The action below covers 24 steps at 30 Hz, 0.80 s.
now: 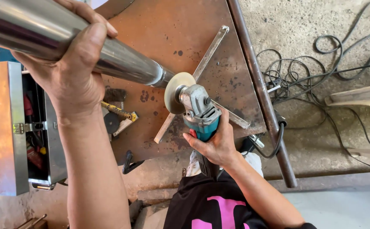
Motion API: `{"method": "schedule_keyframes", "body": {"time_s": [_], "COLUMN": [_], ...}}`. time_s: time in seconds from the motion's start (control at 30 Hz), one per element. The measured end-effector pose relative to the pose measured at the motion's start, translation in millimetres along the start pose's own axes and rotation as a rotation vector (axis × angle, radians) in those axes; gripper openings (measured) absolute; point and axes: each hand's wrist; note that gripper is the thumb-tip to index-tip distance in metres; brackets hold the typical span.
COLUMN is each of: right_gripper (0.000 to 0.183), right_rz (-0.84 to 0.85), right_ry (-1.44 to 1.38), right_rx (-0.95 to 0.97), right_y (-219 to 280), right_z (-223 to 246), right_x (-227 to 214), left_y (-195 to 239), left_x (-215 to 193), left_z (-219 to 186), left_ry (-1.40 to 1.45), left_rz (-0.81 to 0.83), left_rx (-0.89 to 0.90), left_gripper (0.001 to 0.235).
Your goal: Polish or grind the welded joint of a metal pipe using an angle grinder.
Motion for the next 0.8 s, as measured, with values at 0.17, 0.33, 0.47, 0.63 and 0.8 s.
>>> {"method": "schedule_keyframes", "body": {"time_s": [0.17,0.33,0.47,0.63,0.8], "right_gripper": [0.071,0.073,0.072,0.072,0.074], "right_rz": [0.024,0.029,0.020,-0.048,-0.065], "right_ry": [0.023,-0.021,0.036,-0.079,-0.016], "right_rx": [0.010,-0.039,-0.071,-0.020,-0.066], "right_y": [-3,-4,-1,0,4], "right_z": [-4,-7,-12,-19,-23], "right_x": [6,15,16,23,29], "left_y": [2,5,9,10,15], "left_x": [-3,-3,-5,-5,-8], "left_z": [8,12,15,22,34], "left_ry": [-0.067,-0.041,-0.036,-0.018,-0.004], "left_rz": [0.047,0.051,0.059,0.076,0.092], "left_rx": [0.059,0.063,0.059,0.068,0.074], "left_gripper": [0.030,0.033,0.034,0.035,0.035]}}
Point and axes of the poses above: each hand's wrist, its own y-axis away from the middle knuckle, its own x-axis out of the palm, z = x × y, and after that the axes turned 14 degrees about -y, right-handed
